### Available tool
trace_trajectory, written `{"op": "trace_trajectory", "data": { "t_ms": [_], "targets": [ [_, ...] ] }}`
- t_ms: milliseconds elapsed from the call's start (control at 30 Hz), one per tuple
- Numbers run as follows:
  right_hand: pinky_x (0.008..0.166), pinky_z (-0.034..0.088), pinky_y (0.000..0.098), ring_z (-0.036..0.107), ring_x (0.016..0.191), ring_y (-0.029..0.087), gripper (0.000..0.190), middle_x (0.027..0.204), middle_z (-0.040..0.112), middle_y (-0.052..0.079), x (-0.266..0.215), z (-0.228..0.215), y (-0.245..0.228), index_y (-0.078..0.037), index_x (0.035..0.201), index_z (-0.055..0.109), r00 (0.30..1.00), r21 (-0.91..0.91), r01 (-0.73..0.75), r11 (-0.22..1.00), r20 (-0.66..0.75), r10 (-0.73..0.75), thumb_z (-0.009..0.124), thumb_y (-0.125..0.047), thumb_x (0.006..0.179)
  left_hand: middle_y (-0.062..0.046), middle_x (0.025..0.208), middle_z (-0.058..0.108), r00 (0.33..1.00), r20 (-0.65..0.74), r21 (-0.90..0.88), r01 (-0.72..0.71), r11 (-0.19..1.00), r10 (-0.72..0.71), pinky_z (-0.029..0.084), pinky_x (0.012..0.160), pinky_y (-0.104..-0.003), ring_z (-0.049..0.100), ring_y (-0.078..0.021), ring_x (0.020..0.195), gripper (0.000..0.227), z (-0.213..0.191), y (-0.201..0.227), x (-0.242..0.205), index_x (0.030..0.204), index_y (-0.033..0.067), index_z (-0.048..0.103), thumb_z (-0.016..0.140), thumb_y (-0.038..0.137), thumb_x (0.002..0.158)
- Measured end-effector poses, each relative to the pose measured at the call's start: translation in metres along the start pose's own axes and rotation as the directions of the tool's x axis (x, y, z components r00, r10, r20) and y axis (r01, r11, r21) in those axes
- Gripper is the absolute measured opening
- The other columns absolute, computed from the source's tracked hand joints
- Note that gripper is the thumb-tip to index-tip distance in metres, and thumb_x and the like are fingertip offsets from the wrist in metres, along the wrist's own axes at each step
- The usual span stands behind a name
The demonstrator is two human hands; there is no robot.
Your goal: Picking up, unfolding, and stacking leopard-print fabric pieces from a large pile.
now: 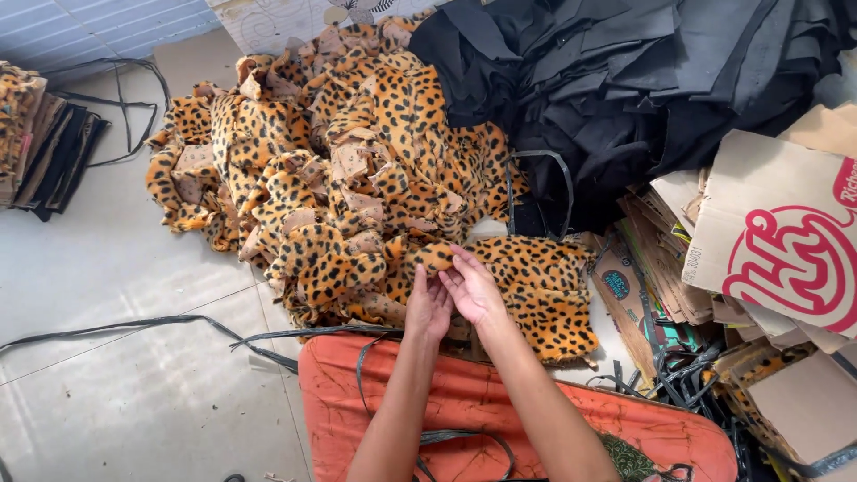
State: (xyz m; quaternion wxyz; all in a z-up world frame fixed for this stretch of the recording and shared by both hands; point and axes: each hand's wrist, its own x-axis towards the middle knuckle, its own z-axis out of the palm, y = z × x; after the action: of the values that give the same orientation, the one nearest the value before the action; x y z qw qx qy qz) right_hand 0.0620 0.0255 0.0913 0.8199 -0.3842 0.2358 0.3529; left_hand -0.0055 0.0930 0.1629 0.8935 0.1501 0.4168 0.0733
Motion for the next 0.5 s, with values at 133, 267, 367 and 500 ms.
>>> {"op": "trace_trajectory", "data": {
  "t_ms": [133, 267, 367, 500],
  "targets": [
    [0.096, 0.057, 0.0312, 0.062, 0.097, 0.015, 0.033, 0.102, 0.058, 0.000, -0.031, -0.028, -0.007, -0.016, 0.120, 0.062, 0.991, -0.011, 0.107, 0.994, -0.081, -0.108, 0.074, -0.007, 0.091, -0.007, 0.110, 0.059, 0.989, -0.036, -0.067, -0.144, 0.987, 0.142, 0.059, 0.095, -0.041, 0.064, -0.0236, 0.100, 0.027, -0.051, -0.030, 0.063, 0.117, 0.0113, 0.058, 0.074, 0.018, 0.095],
    [0.083, 0.059, 0.0241, 0.062, 0.084, 0.011, 0.065, 0.097, 0.056, 0.001, -0.084, -0.032, -0.045, -0.019, 0.142, 0.047, 0.982, 0.021, 0.182, 0.983, -0.064, -0.180, 0.075, 0.000, 0.086, -0.007, 0.101, 0.069, 0.966, 0.168, 0.185, -0.225, 0.957, 0.195, 0.064, 0.081, -0.032, 0.072, -0.0191, 0.090, 0.019, -0.044, -0.040, 0.050, 0.103, 0.0105, 0.055, 0.070, 0.007, 0.094],
    [0.082, 0.059, 0.0249, 0.065, 0.084, 0.011, 0.070, 0.101, 0.059, 0.003, -0.090, -0.054, -0.059, -0.018, 0.146, 0.045, 0.976, 0.024, 0.216, 0.976, -0.034, -0.215, 0.074, 0.003, 0.086, -0.006, 0.107, 0.066, 0.936, 0.300, 0.361, -0.291, 0.886, 0.185, 0.062, 0.077, -0.027, 0.068, -0.0146, 0.089, 0.030, -0.032, -0.037, 0.028, 0.115, 0.0101, 0.048, 0.065, 0.001, 0.093],
    [0.086, 0.059, 0.0223, 0.063, 0.092, 0.010, 0.063, 0.109, 0.057, 0.002, -0.082, -0.060, -0.060, -0.013, 0.144, 0.049, 0.969, -0.108, 0.247, 0.963, -0.007, -0.249, 0.072, 0.004, 0.087, -0.012, 0.128, 0.060, 0.876, 0.417, 0.484, -0.439, 0.757, 0.241, 0.061, 0.076, -0.028, 0.066, -0.0155, 0.098, 0.060, -0.013, -0.016, -0.001, 0.145, 0.0082, 0.037, 0.053, -0.009, 0.090]
  ]
}}
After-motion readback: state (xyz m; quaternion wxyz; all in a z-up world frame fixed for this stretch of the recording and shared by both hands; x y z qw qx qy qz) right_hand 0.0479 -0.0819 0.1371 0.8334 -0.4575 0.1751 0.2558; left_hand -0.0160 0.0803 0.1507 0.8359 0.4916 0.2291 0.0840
